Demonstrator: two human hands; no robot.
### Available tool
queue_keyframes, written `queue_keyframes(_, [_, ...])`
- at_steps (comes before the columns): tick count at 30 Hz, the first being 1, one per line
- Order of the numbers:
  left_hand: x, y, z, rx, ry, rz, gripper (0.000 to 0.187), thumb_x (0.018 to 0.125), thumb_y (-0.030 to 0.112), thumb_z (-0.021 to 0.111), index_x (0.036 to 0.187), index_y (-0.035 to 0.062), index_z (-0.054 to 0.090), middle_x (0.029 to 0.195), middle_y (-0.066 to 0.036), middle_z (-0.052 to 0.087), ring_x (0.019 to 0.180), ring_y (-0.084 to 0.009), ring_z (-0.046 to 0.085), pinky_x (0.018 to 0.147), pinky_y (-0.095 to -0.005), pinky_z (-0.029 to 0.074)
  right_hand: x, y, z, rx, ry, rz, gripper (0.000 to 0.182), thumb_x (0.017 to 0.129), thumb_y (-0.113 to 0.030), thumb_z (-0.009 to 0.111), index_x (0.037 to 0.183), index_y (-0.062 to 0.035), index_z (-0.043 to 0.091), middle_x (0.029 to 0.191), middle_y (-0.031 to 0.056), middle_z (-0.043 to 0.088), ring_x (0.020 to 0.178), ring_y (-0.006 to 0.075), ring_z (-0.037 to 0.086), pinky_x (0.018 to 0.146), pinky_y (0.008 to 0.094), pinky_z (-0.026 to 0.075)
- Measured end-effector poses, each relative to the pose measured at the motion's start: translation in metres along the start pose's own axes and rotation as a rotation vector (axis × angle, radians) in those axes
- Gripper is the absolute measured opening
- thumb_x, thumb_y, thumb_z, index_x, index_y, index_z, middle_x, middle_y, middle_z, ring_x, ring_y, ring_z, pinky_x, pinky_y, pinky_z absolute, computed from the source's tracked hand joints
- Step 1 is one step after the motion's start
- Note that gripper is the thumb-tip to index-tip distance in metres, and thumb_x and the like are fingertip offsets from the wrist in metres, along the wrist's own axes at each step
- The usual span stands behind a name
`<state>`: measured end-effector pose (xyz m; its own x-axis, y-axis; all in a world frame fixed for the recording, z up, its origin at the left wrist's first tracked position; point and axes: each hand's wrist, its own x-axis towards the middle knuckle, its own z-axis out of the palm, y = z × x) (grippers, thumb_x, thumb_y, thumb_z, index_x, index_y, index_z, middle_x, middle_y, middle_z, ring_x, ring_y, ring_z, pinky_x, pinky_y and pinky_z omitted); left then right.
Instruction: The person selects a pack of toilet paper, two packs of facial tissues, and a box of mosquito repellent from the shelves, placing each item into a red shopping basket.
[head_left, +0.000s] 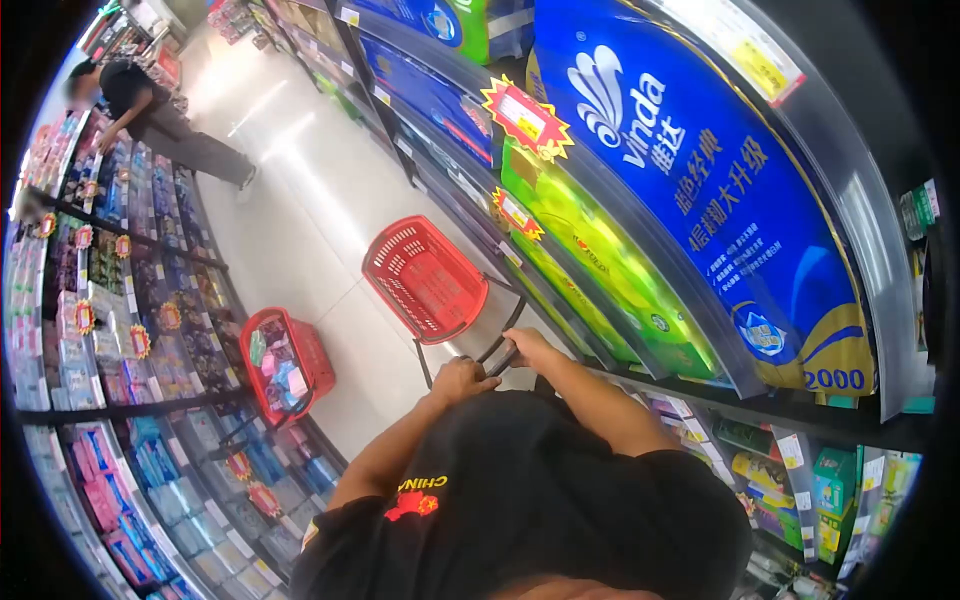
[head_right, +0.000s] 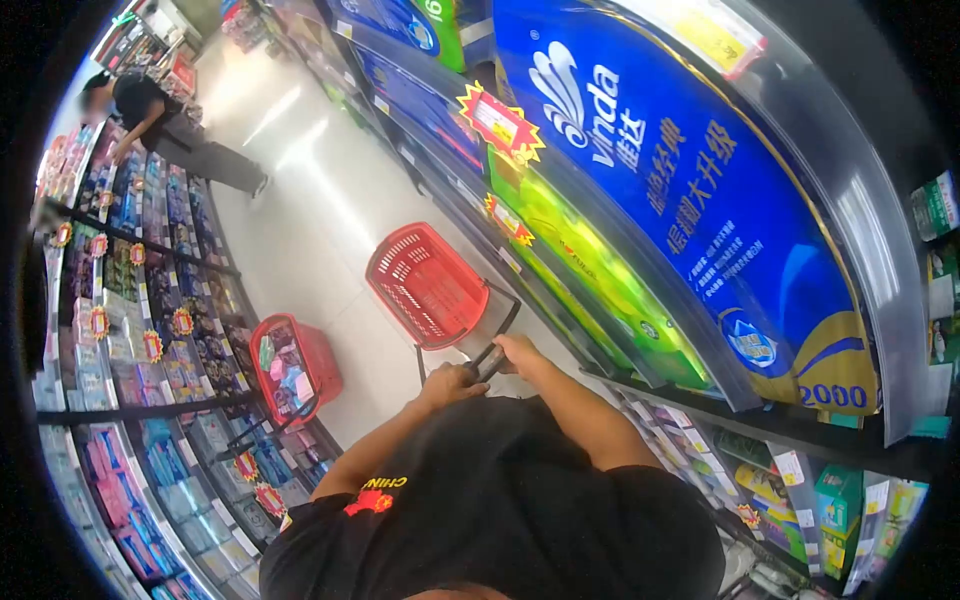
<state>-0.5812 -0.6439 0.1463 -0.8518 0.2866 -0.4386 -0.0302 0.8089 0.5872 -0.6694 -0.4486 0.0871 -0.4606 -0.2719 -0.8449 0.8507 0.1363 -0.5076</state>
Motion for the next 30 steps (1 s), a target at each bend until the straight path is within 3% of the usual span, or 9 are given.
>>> queue_keyframes(4, [0.000,-0.028,-0.008,-0.080,-0.153,-0.020,0.051,0.087,0.058,0.062,0.085,0.0081,0.074,0.087,-0.018,0.071,0.087,-0.0371,0.068,0.079,-0.0474,0.052,-0.007,0.011,0.014,-0.082,0.101,-0.096,0.030,0.092,-0.034,0.061,0.103,-0.0065,0.065,0.084,0.0057,0.063,0.071,0.0207,0.063,0.062,0.0389,0.056])
queue_keyframes(7, [0.000,-0.046,-0.013,0.040,-0.219,-0.032,0.052,0.086,0.059,0.061,0.088,0.0084,0.073,0.087,-0.017,0.072,0.086,-0.0368,0.069,0.078,-0.0473,0.052,-0.003,0.040,-0.001,-0.095,0.154,-0.048,0.035,0.093,-0.038,0.061,0.108,-0.0068,0.063,0.083,0.0063,0.063,0.070,0.0208,0.066,0.062,0.0342,0.054])
queue_keyframes(10, [-0.001,-0.058,-0.028,0.049,-0.228,-0.044,0.056,0.084,0.063,0.061,0.088,0.0088,0.073,0.087,-0.017,0.072,0.086,-0.0368,0.069,0.077,-0.0471,0.052,-0.002,0.080,-0.025,-0.113,0.297,-0.060,0.035,0.094,-0.038,0.060,0.109,-0.0064,0.064,0.082,0.0073,0.063,0.069,0.0204,0.066,0.059,0.0322,0.053])
queue_keyframes(14, [0.012,-0.073,-0.046,0.179,-0.335,-0.047,0.065,0.085,0.071,0.055,0.093,0.0094,0.075,0.089,-0.017,0.073,0.090,-0.0354,0.070,0.080,-0.0455,0.053,-0.035,0.105,-0.053,0.014,0.409,0.051,0.030,0.093,-0.031,0.059,0.107,-0.0054,0.066,0.081,0.0092,0.065,0.066,0.0198,0.066,0.055,0.0321,0.052])
queue_keyframes(19, [0.034,-0.085,-0.053,0.248,-0.537,-0.124,0.075,0.085,0.076,0.050,0.094,0.0053,0.075,0.094,-0.018,0.073,0.094,-0.0358,0.069,0.083,-0.0462,0.053,-0.030,0.164,-0.096,0.051,0.540,0.008,0.029,0.090,-0.030,0.061,0.103,-0.0047,0.067,0.079,0.0101,0.065,0.064,0.0202,0.064,0.052,0.0333,0.051])
queue_keyframes(24, [0.042,-0.082,-0.051,0.310,-0.495,-0.145,0.079,0.087,0.077,0.047,0.092,0.0037,0.074,0.091,-0.018,0.072,0.093,-0.0352,0.069,0.082,-0.0460,0.053,-0.034,0.152,-0.116,0.110,0.538,-0.019,0.029,0.090,-0.028,0.061,0.103,-0.0025,0.067,0.079,0.0109,0.065,0.063,0.0203,0.064,0.049,0.0329,0.049])
queue_keyframes(30, [0.041,-0.067,-0.054,0.052,-0.474,-0.318,0.080,0.088,0.077,0.046,0.087,0.0015,0.073,0.079,-0.018,0.070,0.084,-0.0322,0.070,0.078,-0.0434,0.052,-0.028,0.119,-0.139,0.084,0.460,-0.068,0.035,0.091,-0.030,0.060,0.114,-0.0045,0.065,0.085,0.0103,0.068,0.069,0.0198,0.068,0.054,0.0324,0.053])
